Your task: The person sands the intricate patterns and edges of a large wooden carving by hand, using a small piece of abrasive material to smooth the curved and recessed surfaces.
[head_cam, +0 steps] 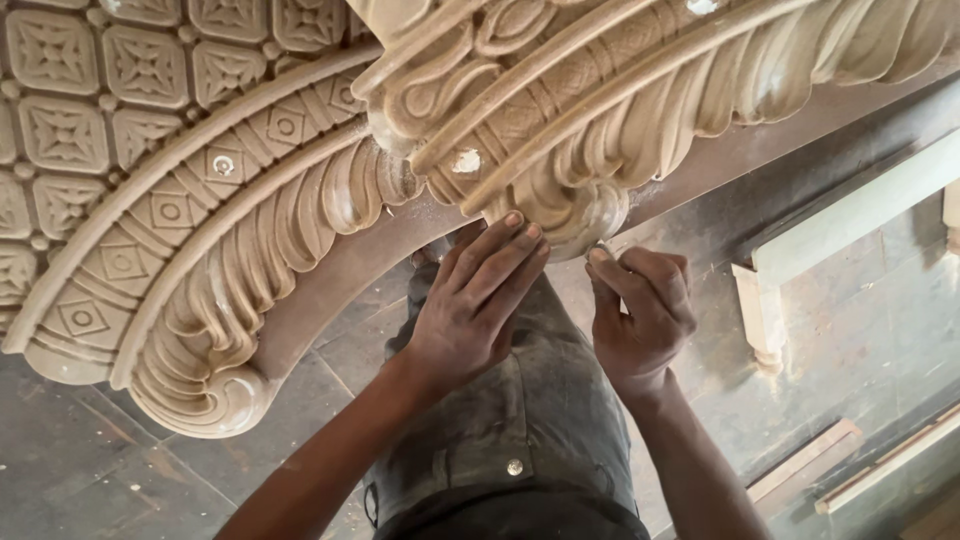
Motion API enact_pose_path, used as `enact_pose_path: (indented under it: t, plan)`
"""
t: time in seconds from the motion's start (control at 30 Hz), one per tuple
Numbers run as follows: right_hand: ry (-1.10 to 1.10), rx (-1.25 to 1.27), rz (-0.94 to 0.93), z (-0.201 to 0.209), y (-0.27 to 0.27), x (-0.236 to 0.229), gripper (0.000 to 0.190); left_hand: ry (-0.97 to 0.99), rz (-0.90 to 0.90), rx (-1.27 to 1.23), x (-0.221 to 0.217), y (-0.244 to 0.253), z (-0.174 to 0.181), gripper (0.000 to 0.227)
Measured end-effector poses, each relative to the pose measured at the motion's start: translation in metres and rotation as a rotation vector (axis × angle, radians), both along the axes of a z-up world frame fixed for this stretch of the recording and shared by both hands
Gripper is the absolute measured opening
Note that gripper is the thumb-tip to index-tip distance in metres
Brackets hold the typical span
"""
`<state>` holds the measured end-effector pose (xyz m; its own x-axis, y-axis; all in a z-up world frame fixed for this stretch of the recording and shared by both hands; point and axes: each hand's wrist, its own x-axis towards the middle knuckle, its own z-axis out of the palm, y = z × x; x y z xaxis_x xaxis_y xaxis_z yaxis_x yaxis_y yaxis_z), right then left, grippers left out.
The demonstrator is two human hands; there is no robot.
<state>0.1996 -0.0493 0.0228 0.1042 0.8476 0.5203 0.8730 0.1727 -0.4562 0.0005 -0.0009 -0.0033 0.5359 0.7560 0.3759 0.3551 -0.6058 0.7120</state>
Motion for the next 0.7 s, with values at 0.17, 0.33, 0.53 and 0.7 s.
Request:
enact_pose_path:
  t: [0.17,0.33,0.53,0.7]
  plan:
    - [-0.103,0.028,0.235,0.008,0.008,0.018,0.023,-0.132,0.064,0.046,-0.005,0.001,-0.006,0.047]
    - [-0.279,-0.057,0.544,0.014,0.019,0.058,0.040,-0.107,0.110,0.113,-0.016,-0.002,-0.011,0.047]
    - [-0.277,-0.040,0.887,0.012,0.051,0.093,0.037,0.019,0.157,0.117,-0.017,-0.009,-0.015,0.061]
    - [-0.223,-0.015,0.978,0.002,0.068,0.102,0.032,-0.044,0.222,0.131,-0.008,-0.015,-0.027,0.061]
